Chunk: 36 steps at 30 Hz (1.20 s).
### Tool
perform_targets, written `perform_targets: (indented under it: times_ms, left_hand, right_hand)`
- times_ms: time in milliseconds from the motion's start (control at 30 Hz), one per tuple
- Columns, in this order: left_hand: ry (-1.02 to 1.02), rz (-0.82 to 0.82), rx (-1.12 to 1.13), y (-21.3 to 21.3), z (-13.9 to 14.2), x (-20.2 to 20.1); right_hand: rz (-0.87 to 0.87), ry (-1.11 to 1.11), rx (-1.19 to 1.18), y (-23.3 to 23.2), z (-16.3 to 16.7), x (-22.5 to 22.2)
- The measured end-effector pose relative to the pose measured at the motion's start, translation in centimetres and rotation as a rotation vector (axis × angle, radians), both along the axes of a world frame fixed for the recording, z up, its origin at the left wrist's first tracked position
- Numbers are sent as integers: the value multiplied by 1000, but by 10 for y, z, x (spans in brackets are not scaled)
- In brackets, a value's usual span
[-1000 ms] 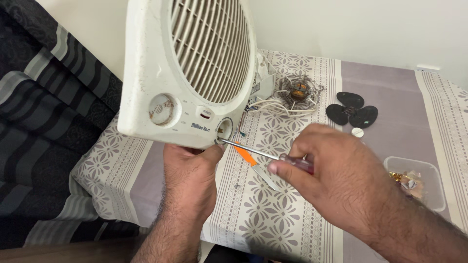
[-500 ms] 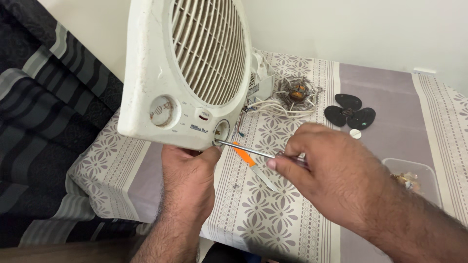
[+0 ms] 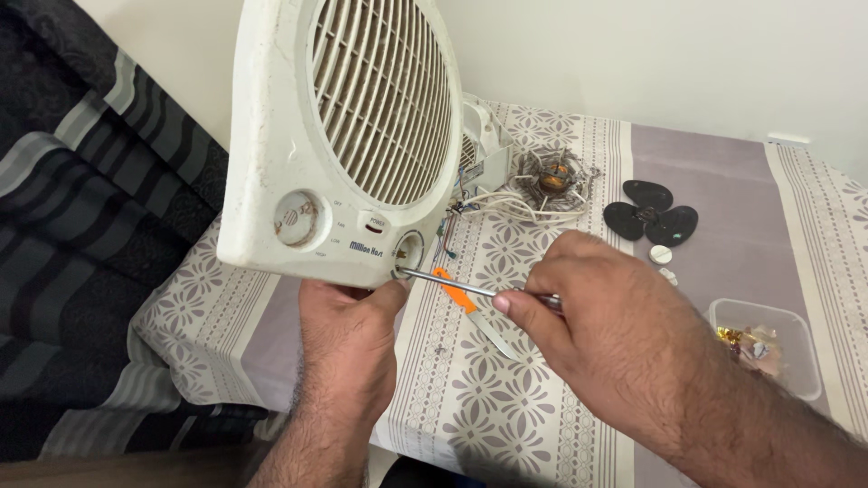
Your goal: The person works on a small white electric fan appliance at a table, using a screwdriver to unscrew and tighten screws on its housing and using a small knife on a component. They handle the fan body, reposition it repeatedly, and at the end handle its wiring and rear grille section.
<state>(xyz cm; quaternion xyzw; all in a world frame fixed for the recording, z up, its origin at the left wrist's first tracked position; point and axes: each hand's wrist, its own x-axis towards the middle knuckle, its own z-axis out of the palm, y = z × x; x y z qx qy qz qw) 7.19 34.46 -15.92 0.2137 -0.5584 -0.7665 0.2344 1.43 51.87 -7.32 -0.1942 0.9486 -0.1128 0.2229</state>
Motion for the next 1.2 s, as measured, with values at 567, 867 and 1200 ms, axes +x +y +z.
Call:
perform_targets:
  times_ms: [567,867,1200]
  left_hand:
    - [-25,-3,-19,-1,-5,1]
    - [-25,-13,15,3,1,1]
    - [-25,2,11,0,-2,5]
  right_hand:
    - [41,30,-12,10,-13,-1]
    - [14,48,-24,16,-20,-4]
    - [125,174,-252,18,-25,-2]
